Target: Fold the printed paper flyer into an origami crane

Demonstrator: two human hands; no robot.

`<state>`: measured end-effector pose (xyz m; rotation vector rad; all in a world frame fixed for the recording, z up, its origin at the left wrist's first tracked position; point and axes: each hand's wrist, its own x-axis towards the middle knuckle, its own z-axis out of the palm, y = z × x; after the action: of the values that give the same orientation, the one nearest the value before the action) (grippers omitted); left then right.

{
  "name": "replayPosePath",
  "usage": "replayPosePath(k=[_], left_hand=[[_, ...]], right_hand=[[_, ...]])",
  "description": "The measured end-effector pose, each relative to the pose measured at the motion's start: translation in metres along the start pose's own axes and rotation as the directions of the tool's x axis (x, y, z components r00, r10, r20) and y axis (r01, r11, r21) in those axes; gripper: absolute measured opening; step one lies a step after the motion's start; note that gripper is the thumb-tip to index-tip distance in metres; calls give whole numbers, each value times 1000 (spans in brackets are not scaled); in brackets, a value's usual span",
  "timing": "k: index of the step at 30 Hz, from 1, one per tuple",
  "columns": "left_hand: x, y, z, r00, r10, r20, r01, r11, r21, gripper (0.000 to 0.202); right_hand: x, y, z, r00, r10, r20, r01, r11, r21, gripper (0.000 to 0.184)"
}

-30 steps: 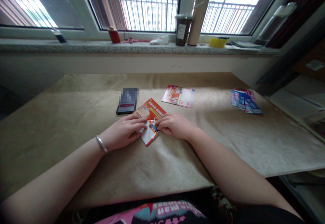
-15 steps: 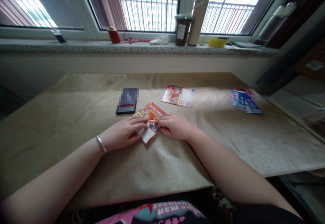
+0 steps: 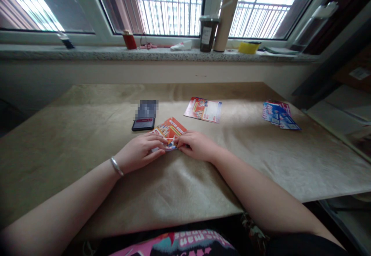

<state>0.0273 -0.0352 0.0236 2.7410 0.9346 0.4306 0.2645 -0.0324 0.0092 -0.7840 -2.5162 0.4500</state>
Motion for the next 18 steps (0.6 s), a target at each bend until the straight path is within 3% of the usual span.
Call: replayPosePath(k=[4, 9, 18], left_hand=[[1, -2, 6, 997, -56, -51, 51, 996, -79, 25], [1, -3, 11, 970, -233, -73, 219, 962, -160, 17], [0, -12, 18, 964, -235, -127, 229, 971, -66, 15]], right_hand=[[0, 4, 0, 1000, -23, 5, 23, 1000, 15, 11], [0, 9, 2, 1000, 7, -10, -7, 1000, -15, 6], [0, 10, 3, 998, 52, -30, -52, 999, 2, 6]])
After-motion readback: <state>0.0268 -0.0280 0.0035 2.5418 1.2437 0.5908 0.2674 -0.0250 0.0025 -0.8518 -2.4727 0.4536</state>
